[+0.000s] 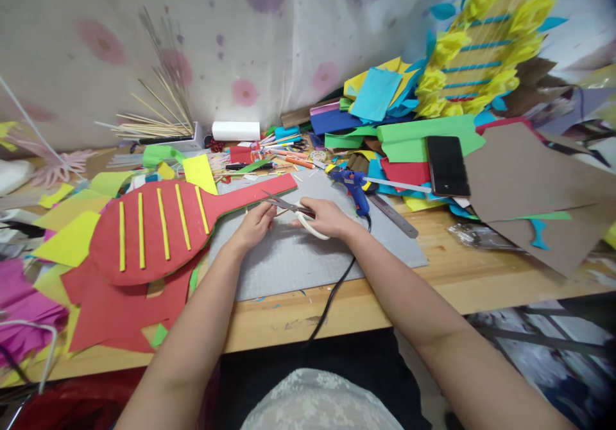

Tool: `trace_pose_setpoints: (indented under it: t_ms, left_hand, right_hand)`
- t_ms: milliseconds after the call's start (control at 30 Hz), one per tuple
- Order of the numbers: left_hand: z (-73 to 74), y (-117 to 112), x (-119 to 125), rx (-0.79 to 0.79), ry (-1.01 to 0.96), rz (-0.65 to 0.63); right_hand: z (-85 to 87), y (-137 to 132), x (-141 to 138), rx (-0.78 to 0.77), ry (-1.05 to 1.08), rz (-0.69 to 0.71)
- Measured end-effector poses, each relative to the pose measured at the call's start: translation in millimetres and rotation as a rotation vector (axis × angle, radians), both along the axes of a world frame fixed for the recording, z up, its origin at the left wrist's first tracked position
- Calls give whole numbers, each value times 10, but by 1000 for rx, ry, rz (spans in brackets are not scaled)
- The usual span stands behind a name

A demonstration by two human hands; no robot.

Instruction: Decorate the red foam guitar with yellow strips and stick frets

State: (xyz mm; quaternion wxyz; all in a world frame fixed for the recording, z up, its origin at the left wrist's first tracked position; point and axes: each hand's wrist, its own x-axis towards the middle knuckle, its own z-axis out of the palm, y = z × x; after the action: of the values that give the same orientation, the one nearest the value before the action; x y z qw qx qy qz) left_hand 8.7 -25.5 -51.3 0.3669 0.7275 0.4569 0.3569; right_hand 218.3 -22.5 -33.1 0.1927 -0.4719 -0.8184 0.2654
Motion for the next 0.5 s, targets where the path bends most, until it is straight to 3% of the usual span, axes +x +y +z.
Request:
trace_pose_setpoints:
  t_ms: [233, 500]
  left_hand:
    - [16, 9, -33, -52, 44, 9]
    - [100, -29, 6, -46, -6, -13]
  right_hand:
    - [14, -20, -7, 27, -43, 8]
    - [2, 12, -11, 24, -55, -105]
